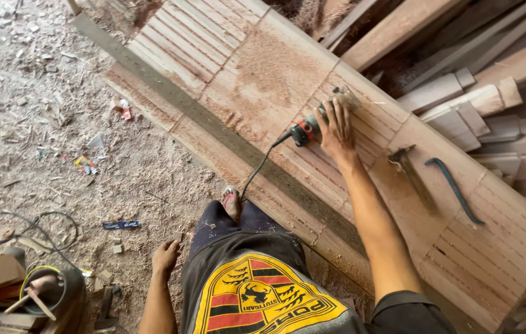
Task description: The person uses a handheld router along a metal guide to carve grooves into a wooden board, then clears sawdust and uses a hammer to tap a pry bar against a wood plank.
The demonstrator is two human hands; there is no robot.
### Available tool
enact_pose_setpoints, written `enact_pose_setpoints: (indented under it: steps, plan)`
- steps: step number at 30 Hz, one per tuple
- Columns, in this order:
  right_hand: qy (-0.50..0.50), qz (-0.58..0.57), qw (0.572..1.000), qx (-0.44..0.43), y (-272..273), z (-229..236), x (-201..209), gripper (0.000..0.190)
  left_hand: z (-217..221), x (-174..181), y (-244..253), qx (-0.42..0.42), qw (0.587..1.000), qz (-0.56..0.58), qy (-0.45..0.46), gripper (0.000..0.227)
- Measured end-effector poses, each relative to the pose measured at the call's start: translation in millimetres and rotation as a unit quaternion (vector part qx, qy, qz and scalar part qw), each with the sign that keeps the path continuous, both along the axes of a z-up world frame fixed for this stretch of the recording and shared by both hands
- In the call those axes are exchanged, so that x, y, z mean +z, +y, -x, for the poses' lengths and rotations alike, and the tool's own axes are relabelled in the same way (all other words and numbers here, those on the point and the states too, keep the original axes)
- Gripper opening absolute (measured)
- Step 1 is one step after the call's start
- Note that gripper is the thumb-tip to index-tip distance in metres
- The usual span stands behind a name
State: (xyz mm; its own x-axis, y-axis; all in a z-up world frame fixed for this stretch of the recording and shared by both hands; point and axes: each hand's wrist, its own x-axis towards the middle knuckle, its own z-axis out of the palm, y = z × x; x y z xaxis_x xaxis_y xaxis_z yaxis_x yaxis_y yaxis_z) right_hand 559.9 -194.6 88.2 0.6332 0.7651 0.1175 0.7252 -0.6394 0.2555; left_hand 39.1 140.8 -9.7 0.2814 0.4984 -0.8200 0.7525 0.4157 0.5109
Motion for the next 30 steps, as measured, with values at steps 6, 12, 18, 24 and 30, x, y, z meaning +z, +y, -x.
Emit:
enact_pose_setpoints:
  steps: [6,12,18,24,30]
  plan:
    - [0.114,0.189,0.975,-0.03,30,-54,9,0.087,11,-11,24,0.021,0.998,-0.063,0.0,0.038]
    - [0.185,0.209,0.96,-0.003,32,-69,18,0.079,27,-6,-3,0.069,0.995,-0.068,-0.029,0.04]
    - [0.161,0.104,0.978,0.083,17,-24,56,0.062,-28,66,-41,-0.126,0.981,-0.146,-0.007,0.034]
    - [0.164,-0.129,0.969,0.133,-16,76,95,0.06,-144,162,-139,-0.25,0.918,-0.126,-0.282,0.047]
    - [0.15,-0.271,0.937,0.16,-91,178,123,0.062,-204,208,-290,0.066,0.868,-0.045,-0.49,0.1]
